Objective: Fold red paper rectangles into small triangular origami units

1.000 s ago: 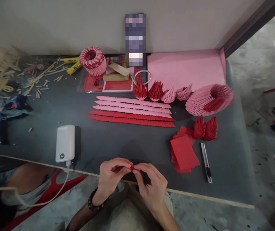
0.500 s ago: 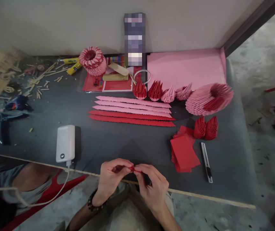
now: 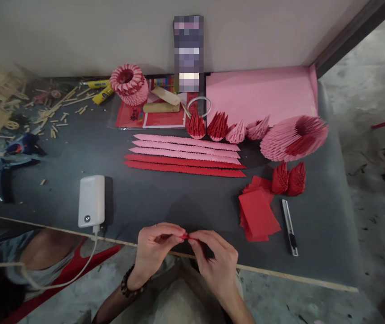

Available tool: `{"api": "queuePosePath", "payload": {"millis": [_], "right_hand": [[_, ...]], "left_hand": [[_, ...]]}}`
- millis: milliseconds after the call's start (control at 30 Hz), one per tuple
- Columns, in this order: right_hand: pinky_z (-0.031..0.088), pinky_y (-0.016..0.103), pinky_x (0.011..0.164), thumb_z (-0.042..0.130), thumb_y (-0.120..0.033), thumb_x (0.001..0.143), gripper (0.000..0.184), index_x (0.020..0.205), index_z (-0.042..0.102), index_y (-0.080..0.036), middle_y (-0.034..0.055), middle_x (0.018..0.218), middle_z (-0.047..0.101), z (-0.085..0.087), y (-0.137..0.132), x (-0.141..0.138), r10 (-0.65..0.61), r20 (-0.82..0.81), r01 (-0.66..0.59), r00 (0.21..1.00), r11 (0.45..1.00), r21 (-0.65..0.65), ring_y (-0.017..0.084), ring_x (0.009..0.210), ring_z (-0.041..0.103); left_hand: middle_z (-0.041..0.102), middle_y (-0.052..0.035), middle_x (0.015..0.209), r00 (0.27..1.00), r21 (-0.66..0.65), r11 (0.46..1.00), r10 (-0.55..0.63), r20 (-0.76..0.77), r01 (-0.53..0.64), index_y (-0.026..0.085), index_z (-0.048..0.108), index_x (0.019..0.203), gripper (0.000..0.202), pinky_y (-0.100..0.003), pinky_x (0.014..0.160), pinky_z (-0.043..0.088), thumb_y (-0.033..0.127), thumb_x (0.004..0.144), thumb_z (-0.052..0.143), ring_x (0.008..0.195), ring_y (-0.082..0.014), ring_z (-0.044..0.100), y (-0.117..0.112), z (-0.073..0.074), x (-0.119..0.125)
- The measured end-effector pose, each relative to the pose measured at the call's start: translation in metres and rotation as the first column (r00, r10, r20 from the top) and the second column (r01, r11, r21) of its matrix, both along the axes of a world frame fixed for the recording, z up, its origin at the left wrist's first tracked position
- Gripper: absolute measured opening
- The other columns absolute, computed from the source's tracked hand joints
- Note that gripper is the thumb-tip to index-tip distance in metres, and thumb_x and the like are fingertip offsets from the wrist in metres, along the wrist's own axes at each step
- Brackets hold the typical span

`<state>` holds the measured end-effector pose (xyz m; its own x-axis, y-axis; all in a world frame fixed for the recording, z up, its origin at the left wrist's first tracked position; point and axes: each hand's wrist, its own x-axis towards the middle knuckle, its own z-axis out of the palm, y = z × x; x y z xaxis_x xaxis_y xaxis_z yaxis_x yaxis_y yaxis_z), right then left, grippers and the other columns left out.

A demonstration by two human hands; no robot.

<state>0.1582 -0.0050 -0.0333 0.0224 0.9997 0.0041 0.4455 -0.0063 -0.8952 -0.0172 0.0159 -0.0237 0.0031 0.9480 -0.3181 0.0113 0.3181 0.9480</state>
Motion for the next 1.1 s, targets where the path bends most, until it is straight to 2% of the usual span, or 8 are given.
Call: {"api": "queuePosePath", "payload": {"millis": [133,367,500,667,767,833,933,1100], "right_hand": [[0.062,0.029,0.070,0.071,-0.020,0.086,0.016,0.095,0.075,-0.033,-0.0039,0.087,0.079,0.000,-0.001,0.002,0.009,0.011,-0.009,1.000,1.000,0.004,0.017,0.076,0.075],[0.063,0.026,0.071,0.072,-0.013,0.086,0.041,0.113,0.074,-0.044,-0.0071,0.089,0.081,-0.006,-0.007,-0.001,0.034,0.123,-0.054,0.992,0.986,0.160,0.014,0.073,0.076],[0.065,0.026,0.072,0.074,-0.022,0.087,0.036,0.119,0.073,-0.039,-0.0046,0.089,0.082,-0.005,-0.002,0.002,0.017,-0.013,-0.017,1.000,1.000,0.014,0.015,0.076,0.078],[0.064,0.027,0.067,0.073,-0.031,0.088,0.012,0.097,0.080,-0.028,0.0014,0.088,0.082,-0.001,0.004,0.003,-0.075,-0.132,0.056,0.988,0.988,-0.145,0.016,0.075,0.077],[0.064,0.025,0.061,0.079,-0.036,0.082,0.016,0.096,0.080,-0.027,0.0012,0.078,0.081,0.000,0.003,0.002,-0.176,-0.183,0.131,0.967,0.964,-0.233,0.016,0.067,0.076],[0.064,0.024,0.062,0.078,-0.037,0.083,0.018,0.098,0.080,-0.027,0.0016,0.078,0.081,0.000,0.001,0.002,-0.173,-0.238,0.090,0.956,0.942,-0.322,0.016,0.066,0.076],[0.064,0.024,0.060,0.076,-0.039,0.085,0.020,0.098,0.081,-0.025,0.0034,0.080,0.082,0.001,0.000,0.005,-0.154,-0.334,-0.006,0.930,0.902,-0.432,0.016,0.066,0.077],[0.062,0.021,0.058,0.078,-0.038,0.082,0.017,0.091,0.082,-0.024,0.0018,0.072,0.079,0.004,0.002,0.002,-0.210,-0.352,0.043,0.912,0.902,-0.429,0.014,0.061,0.074]], "left_hand": [[0.084,-0.0067,0.086,0.999,0.025,0.999,-0.029,-0.034,0.030,0.023,0.085,0.083,0.005,-0.030,0.069,0.066,0.022,0.080,0.082,0.077,-0.0226,0.079,0.001,0.000,-0.001],[0.085,-0.0025,0.087,0.982,0.175,0.983,-0.027,-0.187,0.060,0.026,0.086,0.087,0.013,-0.024,0.071,0.065,0.015,0.083,0.079,0.077,-0.0181,0.080,-0.004,0.003,0.003],[0.084,-0.0023,0.081,0.972,0.197,0.980,0.034,-0.231,0.013,0.024,0.085,0.083,0.007,-0.022,0.065,0.065,0.018,0.079,0.084,0.069,-0.0171,0.079,-0.007,0.001,0.004],[0.084,-0.0020,0.082,0.953,0.174,0.984,0.013,-0.302,0.042,0.024,0.084,0.088,0.008,-0.024,0.066,0.066,0.025,0.080,0.085,0.068,-0.0186,0.079,-0.012,-0.007,0.006],[0.084,0.0007,0.085,0.917,0.342,0.935,0.056,-0.396,0.090,0.026,0.082,0.096,0.015,-0.025,0.075,0.067,0.016,0.086,0.077,0.076,-0.0177,0.081,-0.013,-0.010,0.005],[0.084,0.0022,0.086,0.905,0.433,0.895,0.090,-0.416,0.110,0.027,0.079,0.102,0.022,-0.025,0.079,0.066,0.010,0.090,0.071,0.079,-0.0163,0.081,-0.013,-0.010,0.003],[0.084,0.0024,0.086,0.909,0.474,0.870,0.079,-0.408,0.137,0.026,0.077,0.103,0.020,-0.026,0.079,0.067,0.012,0.091,0.071,0.080,-0.0163,0.081,-0.012,-0.011,0.000],[0.084,-0.0007,0.087,0.935,0.524,0.836,0.042,-0.352,0.160,0.024,0.077,0.102,0.021,-0.023,0.072,0.068,0.008,0.090,0.071,0.072,-0.0150,0.080,-0.015,-0.016,0.002]]}}
